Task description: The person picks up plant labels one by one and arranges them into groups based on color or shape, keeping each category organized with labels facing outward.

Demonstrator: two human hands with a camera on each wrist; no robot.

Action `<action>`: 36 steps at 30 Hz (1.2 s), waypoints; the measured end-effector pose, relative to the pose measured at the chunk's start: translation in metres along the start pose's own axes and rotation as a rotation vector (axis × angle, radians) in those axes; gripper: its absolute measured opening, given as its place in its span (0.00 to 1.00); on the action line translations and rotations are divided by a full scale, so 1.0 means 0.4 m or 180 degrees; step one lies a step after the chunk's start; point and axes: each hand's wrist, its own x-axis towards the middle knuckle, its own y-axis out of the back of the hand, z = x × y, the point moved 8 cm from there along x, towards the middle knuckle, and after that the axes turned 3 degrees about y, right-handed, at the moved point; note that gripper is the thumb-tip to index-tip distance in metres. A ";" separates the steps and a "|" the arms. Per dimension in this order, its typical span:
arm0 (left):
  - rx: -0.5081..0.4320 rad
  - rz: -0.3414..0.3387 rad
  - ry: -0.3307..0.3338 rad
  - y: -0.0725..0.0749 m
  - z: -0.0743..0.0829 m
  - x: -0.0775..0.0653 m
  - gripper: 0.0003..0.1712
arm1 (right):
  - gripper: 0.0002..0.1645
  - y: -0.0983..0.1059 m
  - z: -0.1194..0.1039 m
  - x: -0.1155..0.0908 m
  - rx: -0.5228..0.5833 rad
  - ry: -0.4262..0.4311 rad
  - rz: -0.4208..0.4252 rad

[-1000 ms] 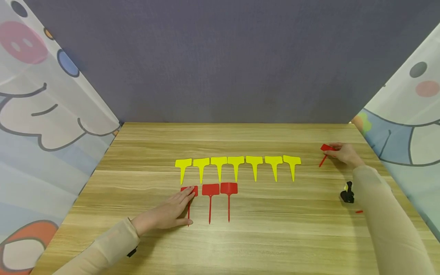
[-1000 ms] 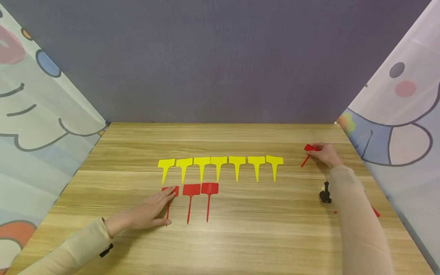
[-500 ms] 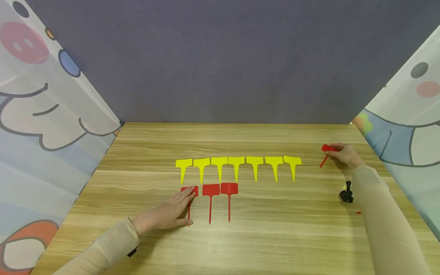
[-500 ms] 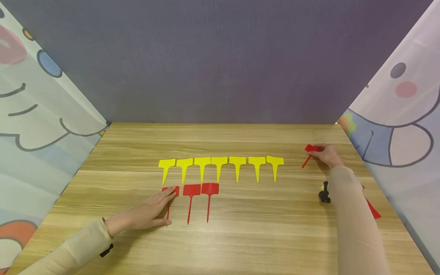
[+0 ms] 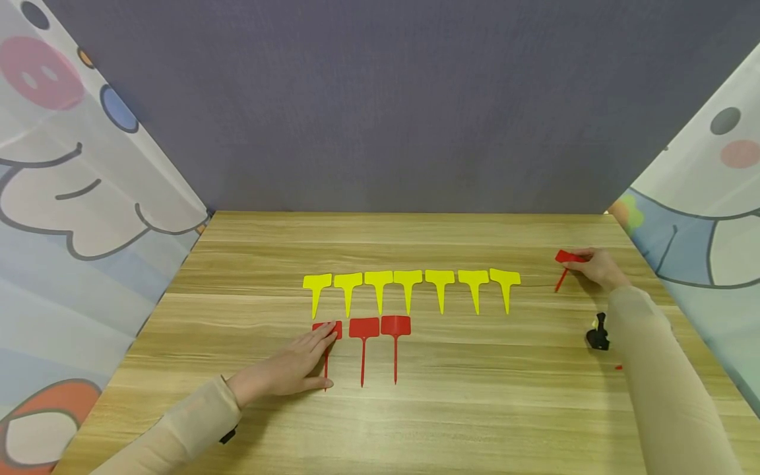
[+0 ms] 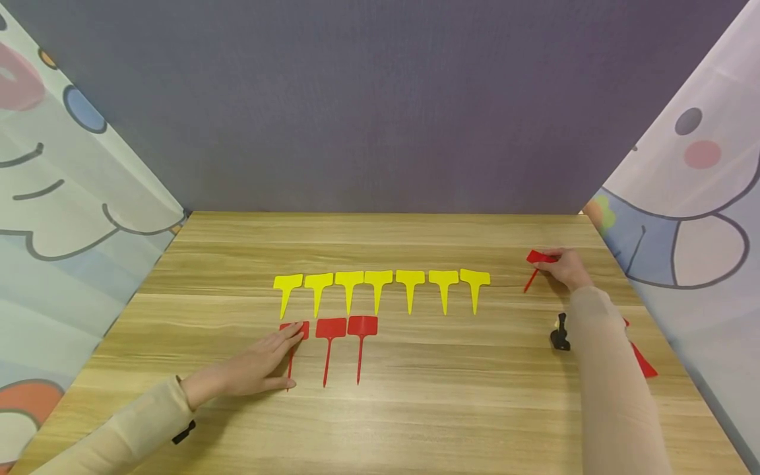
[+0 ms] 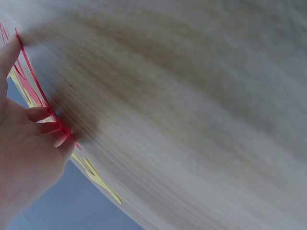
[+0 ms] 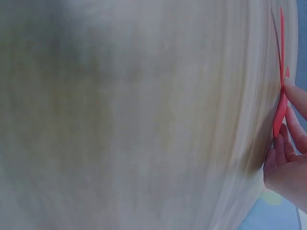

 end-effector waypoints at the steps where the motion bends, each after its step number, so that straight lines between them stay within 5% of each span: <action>1: 0.0000 0.0000 -0.0001 0.000 0.000 0.000 0.48 | 0.37 0.000 0.000 0.000 0.0014 -0.0008 0.0006; 21: 0.0010 -0.0001 -0.0006 -0.001 -0.005 0.003 0.48 | 0.31 0.005 -0.004 0.000 0.0185 0.0030 0.0372; 31: 0.0013 0.0005 -0.0012 -0.001 -0.004 0.006 0.48 | 0.33 0.007 0.009 -0.005 0.0589 -0.0177 0.0500; 36: 0.0000 0.0004 -0.0005 0.000 -0.004 0.005 0.48 | 0.26 0.006 0.001 -0.012 0.1261 -0.0192 0.0449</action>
